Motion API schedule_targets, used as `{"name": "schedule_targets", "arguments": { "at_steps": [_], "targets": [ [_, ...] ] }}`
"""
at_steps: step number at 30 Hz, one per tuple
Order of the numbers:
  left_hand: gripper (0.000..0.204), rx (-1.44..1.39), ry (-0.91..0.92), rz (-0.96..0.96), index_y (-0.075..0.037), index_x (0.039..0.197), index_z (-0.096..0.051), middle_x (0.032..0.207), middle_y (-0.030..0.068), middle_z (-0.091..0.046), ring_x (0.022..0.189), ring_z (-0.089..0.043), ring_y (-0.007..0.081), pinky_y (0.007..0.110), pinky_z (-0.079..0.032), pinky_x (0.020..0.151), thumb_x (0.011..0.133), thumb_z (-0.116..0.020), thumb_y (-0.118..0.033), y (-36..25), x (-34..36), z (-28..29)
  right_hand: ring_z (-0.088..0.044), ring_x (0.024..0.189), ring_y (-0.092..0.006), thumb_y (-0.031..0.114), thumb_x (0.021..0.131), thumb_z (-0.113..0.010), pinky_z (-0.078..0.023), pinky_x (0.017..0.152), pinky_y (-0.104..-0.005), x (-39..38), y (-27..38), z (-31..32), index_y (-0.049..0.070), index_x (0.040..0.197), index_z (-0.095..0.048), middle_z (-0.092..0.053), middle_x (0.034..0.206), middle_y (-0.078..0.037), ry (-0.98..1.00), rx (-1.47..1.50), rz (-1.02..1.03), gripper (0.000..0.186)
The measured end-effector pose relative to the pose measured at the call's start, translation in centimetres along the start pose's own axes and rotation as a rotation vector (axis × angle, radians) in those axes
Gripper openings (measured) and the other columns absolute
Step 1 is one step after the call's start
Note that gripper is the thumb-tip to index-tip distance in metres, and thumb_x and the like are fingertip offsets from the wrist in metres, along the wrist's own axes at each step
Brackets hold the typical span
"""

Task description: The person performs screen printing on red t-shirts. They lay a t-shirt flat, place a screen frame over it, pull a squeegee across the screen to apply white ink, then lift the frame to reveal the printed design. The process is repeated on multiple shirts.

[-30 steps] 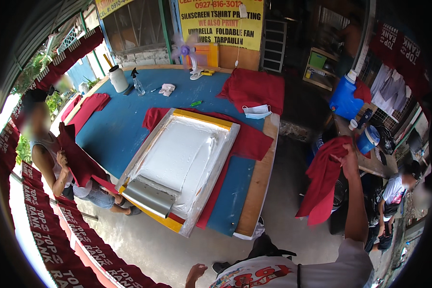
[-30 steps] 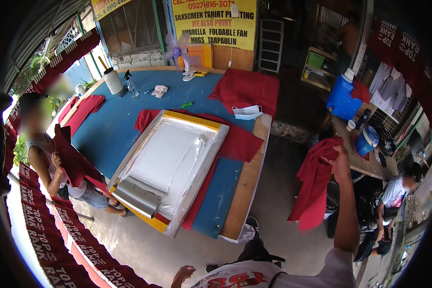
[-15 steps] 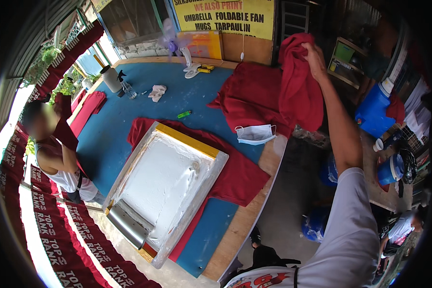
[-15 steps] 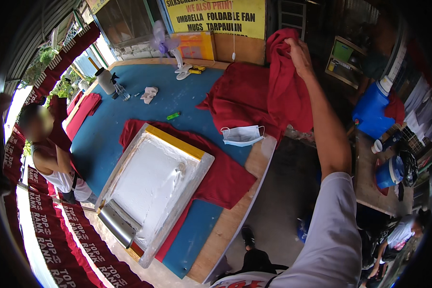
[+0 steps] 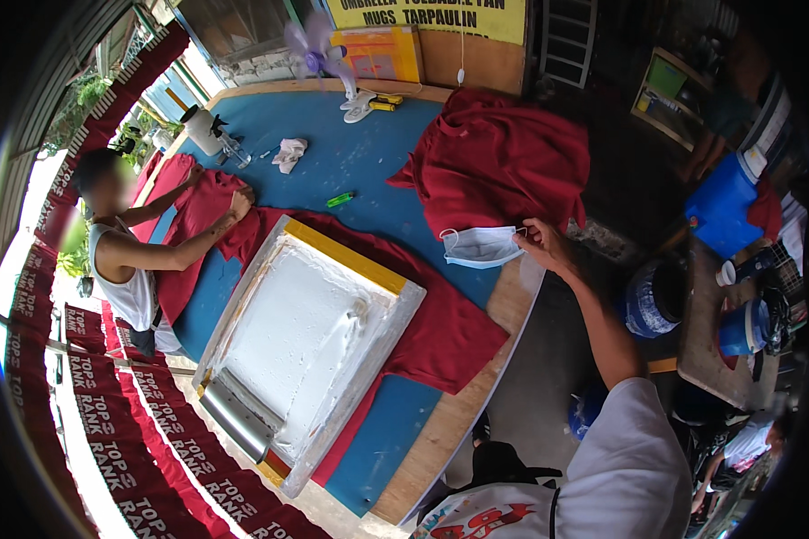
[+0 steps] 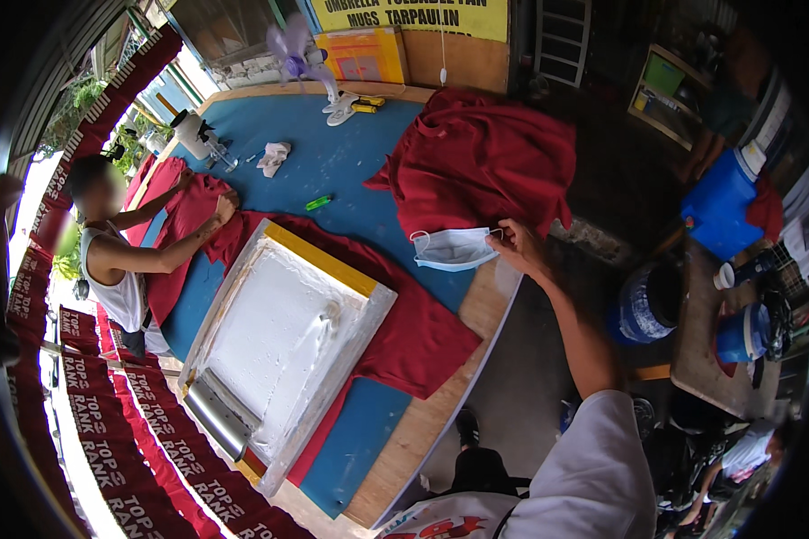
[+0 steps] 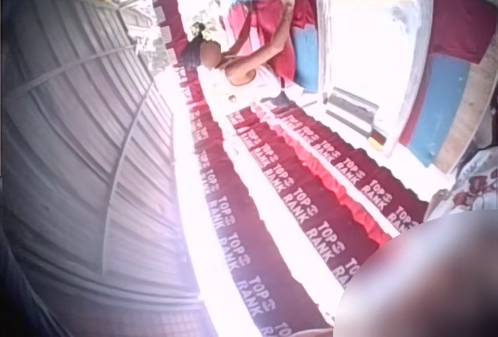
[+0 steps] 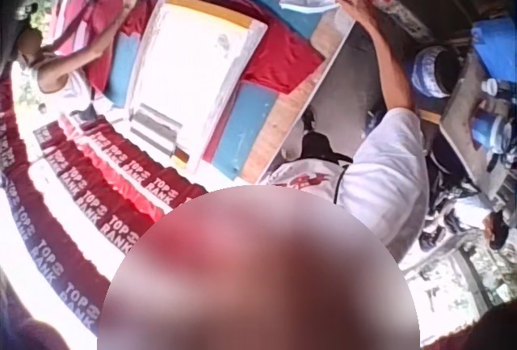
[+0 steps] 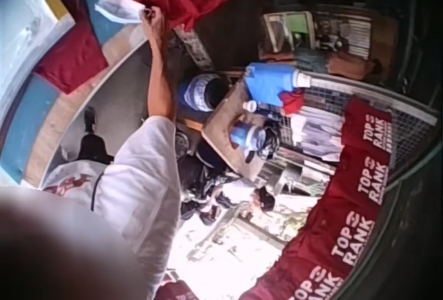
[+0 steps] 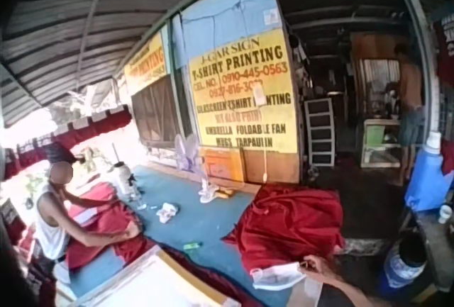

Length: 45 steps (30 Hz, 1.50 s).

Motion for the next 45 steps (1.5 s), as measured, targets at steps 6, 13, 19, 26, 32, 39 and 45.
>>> {"name": "schedule_targets", "arguments": {
  "at_steps": [6,13,19,26,32,39,45],
  "targets": [
    [0.039,0.042,0.011,0.015,-0.010,0.131,-0.077,0.113,0.0111,-0.083,0.103,-0.079,0.0255,0.043,-0.062,0.094,0.102,-0.076,-0.037,-1.1,-1.1,-2.3,-0.075,0.092,-0.0207,0.039,0.101,-0.079,-0.060,0.084,-0.0364,1.9,0.3,-1.0,0.001,0.123,-0.077,-0.079,0.104,-0.014,0.121,0.101,0.092,0.044],
    [0.037,0.044,0.036,-0.029,-0.010,0.130,-0.078,0.113,0.0106,-0.083,0.105,-0.079,0.0257,0.042,-0.062,0.096,0.104,-0.075,-0.036,0.7,-3.6,-5.3,-0.073,0.089,-0.0238,0.020,0.100,-0.078,-0.058,0.080,-0.0382,0.4,4.3,0.8,0.002,0.106,-0.079,-0.078,0.099,-0.011,0.108,0.021,0.139,0.019],
    [0.035,0.184,0.089,-0.387,-0.011,0.129,-0.078,0.113,0.0102,-0.083,0.107,-0.080,0.0259,0.042,-0.062,0.098,0.105,-0.074,-0.036,-7.0,-14.5,-7.1,-0.072,0.095,-0.0298,0.010,0.098,-0.079,-0.058,0.080,-0.0427,-8.8,18.0,9.9,0.001,0.102,-0.077,-0.077,0.100,-0.012,-0.235,-0.126,0.810,0.010],
    [0.060,-0.364,-0.582,-1.203,0.001,0.141,-0.062,0.124,0.0246,-0.074,0.110,-0.076,0.0359,0.044,-0.063,0.089,0.095,-0.088,-0.027,-34.8,-33.5,7.9,-0.073,0.090,-0.0305,0.006,0.100,-0.077,-0.057,0.079,-0.0403,-19.6,28.9,16.4,-0.001,0.107,-0.076,-0.077,0.096,-0.013,-0.022,0.019,0.773,0.010],
    [0.107,-0.450,-0.876,-1.441,-0.001,0.166,-0.038,0.157,0.0276,-0.053,0.144,-0.057,0.0386,0.050,-0.057,0.105,0.087,-0.094,-0.046,-39.2,-44.2,13.1,-0.067,0.078,-0.0140,0.010,0.101,-0.080,-0.053,0.070,-0.0309,-29.9,36.1,18.8,0.000,0.106,-0.076,-0.071,0.086,-0.008,0.186,0.239,0.820,0.012],
    [0.033,-0.628,-0.494,-1.398,0.005,0.127,-0.072,0.104,0.0108,-0.081,0.101,-0.076,0.0214,0.036,-0.060,0.096,0.102,-0.078,-0.015,-29.7,-43.5,12.4,-0.063,0.078,-0.0074,0.014,0.106,-0.077,-0.051,0.072,-0.0261,-39.6,38.4,16.5,0.000,0.107,-0.073,-0.068,0.086,-0.002,0.404,0.537,0.731,0.014],
    [0.011,-1.013,-0.114,-1.458,-0.002,0.111,-0.074,0.098,0.0064,-0.077,0.089,-0.073,0.0134,0.031,-0.060,0.087,0.106,-0.070,-0.010,-16.5,-42.9,11.0,-0.061,0.077,-0.0045,0.016,0.108,-0.074,-0.050,0.071,-0.0242,-45.1,39.1,10.6,0.003,0.106,-0.070,-0.067,0.085,0.001,0.481,0.545,0.562,0.014]
  ]
}}
Point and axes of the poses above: each hand's wrist, its own x-axis towards the middle knuckle, its own z-axis out of the back of the hand, y = z × x, the point moved 9 cm from there along x, towards the middle knuckle
